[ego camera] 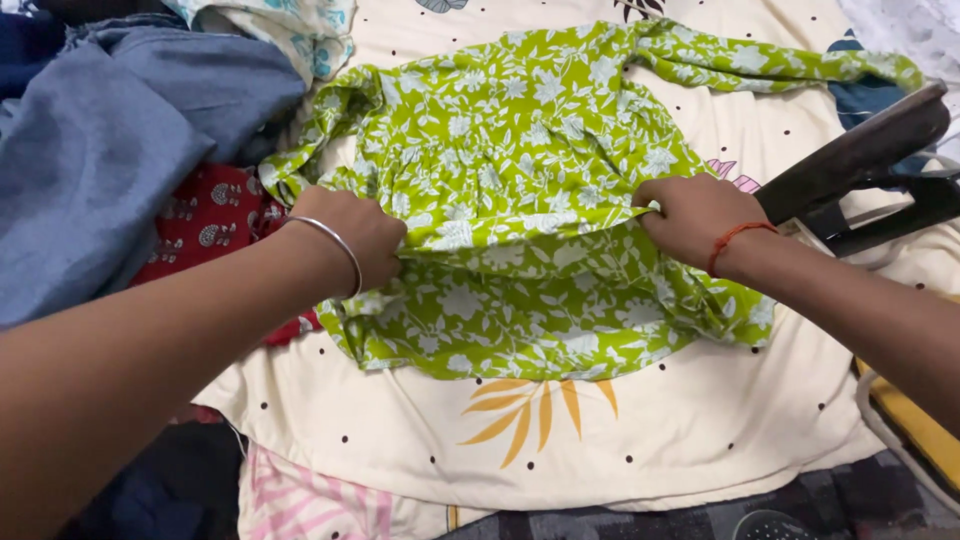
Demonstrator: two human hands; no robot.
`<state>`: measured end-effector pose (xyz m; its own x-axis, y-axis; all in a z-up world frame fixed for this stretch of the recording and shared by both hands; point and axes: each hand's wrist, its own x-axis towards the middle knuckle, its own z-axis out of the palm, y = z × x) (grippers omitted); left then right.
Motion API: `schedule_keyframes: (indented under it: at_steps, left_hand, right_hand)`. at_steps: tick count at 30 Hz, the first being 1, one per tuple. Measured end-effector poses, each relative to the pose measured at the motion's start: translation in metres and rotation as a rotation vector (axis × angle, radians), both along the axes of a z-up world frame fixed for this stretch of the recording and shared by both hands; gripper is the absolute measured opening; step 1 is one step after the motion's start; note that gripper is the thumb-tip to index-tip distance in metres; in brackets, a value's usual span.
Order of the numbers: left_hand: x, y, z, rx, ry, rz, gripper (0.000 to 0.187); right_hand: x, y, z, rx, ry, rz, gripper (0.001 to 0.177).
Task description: Ironing a green floral dress on a bed.
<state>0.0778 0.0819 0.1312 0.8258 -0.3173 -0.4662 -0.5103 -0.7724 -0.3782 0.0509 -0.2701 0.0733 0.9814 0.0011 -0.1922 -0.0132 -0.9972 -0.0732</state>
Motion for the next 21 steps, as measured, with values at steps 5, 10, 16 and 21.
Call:
schedule_keyframes:
  at_steps: [5, 10, 16, 21]
  left_hand:
    - [-0.01, 0.015, 0.004, -0.088, 0.005, -0.01, 0.028]
    - [-0.018, 0.036, -0.013, -0.199, -0.026, 0.133, 0.026]
    - [-0.006, 0.045, -0.038, -0.328, -0.036, 0.402, 0.031]
    - [0.024, 0.063, -0.083, -0.367, 0.032, 0.597, 0.033]
  right_hand:
    - [0.012, 0.001, -0.005, 0.151, -0.011, -0.067, 0.03]
    - [0.016, 0.012, -0.006, 0.241, 0.033, -0.116, 0.028]
    - [0.019, 0.013, -0.011, 0.387, 0.098, -0.23, 0.027]
    - [0.037, -0.01, -0.031, 0.607, 0.168, -0.308, 0.029]
